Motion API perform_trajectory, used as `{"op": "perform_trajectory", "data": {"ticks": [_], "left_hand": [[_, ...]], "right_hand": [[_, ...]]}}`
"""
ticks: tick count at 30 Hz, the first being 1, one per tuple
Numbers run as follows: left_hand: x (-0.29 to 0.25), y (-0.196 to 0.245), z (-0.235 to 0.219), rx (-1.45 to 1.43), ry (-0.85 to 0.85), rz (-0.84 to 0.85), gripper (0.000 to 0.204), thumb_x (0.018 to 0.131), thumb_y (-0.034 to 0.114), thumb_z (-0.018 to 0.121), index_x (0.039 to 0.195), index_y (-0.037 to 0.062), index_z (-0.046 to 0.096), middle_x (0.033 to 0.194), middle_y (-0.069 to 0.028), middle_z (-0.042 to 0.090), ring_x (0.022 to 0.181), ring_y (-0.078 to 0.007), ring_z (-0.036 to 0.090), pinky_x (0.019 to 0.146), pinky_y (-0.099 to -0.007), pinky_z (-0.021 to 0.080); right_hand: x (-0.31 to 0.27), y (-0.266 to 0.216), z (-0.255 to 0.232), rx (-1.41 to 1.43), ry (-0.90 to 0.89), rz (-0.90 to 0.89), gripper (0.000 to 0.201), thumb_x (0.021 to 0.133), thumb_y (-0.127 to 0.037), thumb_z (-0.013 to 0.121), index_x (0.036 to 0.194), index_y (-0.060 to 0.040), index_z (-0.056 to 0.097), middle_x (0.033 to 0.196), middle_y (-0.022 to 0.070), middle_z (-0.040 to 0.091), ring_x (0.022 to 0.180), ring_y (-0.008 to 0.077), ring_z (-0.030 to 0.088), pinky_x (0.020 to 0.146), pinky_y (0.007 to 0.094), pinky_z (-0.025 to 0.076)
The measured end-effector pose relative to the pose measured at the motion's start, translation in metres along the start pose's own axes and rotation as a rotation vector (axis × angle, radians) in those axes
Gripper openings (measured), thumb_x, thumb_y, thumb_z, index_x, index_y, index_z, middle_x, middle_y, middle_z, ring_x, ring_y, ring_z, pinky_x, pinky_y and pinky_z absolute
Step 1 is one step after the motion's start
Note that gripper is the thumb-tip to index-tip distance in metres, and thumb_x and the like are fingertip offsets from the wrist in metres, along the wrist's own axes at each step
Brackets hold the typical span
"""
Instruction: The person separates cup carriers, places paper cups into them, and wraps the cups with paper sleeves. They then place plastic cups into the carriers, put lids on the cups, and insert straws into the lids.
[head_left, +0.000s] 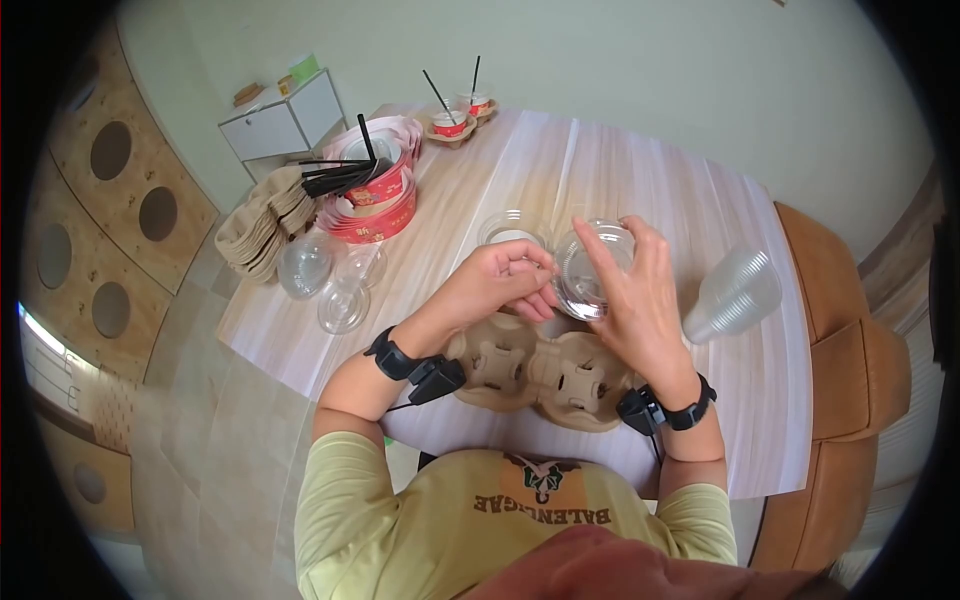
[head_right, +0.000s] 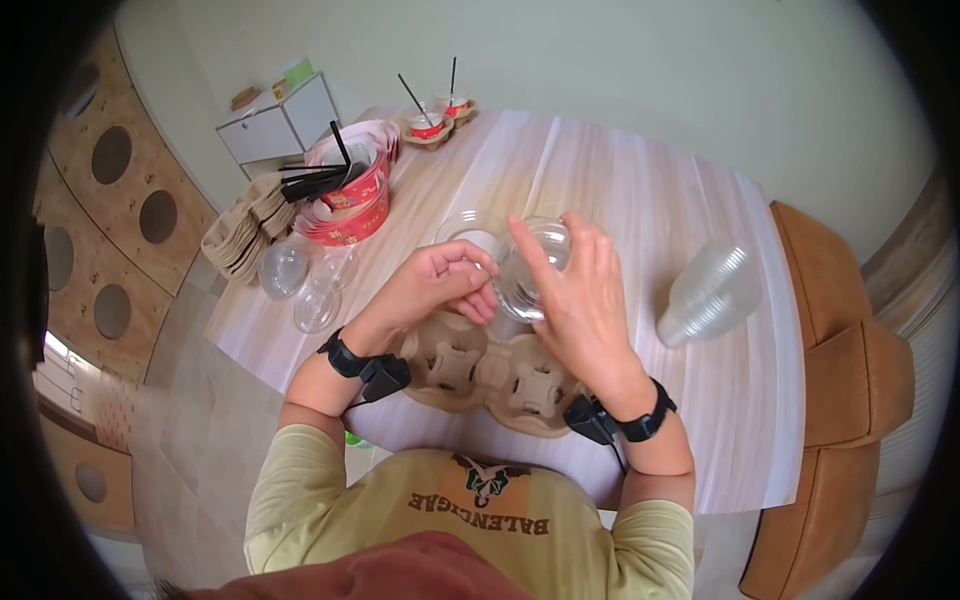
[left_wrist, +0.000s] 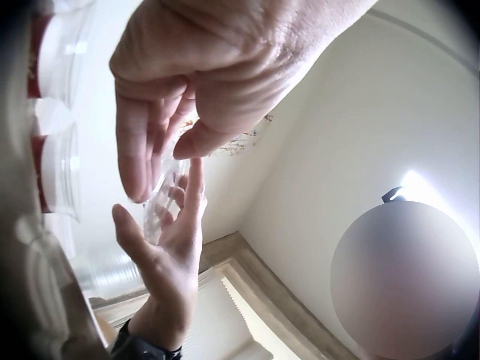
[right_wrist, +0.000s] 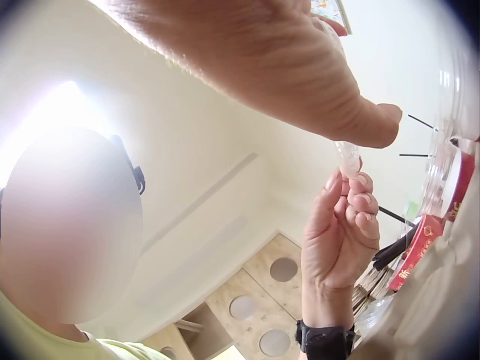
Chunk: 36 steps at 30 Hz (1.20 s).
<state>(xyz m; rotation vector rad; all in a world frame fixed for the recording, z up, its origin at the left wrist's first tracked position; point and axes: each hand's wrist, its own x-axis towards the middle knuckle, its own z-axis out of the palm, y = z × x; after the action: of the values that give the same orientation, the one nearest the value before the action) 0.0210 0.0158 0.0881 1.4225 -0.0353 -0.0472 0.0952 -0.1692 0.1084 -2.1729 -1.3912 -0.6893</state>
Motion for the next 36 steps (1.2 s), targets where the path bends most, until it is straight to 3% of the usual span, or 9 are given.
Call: {"op": "perform_trajectory", "data": {"ticks": [36], "left_hand": [[0.003,-0.005,-0.010,0.018,-0.038,-0.010,0.012,0.089,0.012,0.048,0.092,0.0005,0.051,0.077,-0.0112,0.061,0.068,-0.0181,0.063,0.061,-0.0272,0.053]], "right_hand": [[0.005,0.005,0.007,0.238,-0.031,0.022,0.067,0.051,0.005,0.065,0.113,-0.0130,0.049,0.105,0.0208,0.042,0.097,0.0371,0.044,0.081,0.0403,0.043]]}}
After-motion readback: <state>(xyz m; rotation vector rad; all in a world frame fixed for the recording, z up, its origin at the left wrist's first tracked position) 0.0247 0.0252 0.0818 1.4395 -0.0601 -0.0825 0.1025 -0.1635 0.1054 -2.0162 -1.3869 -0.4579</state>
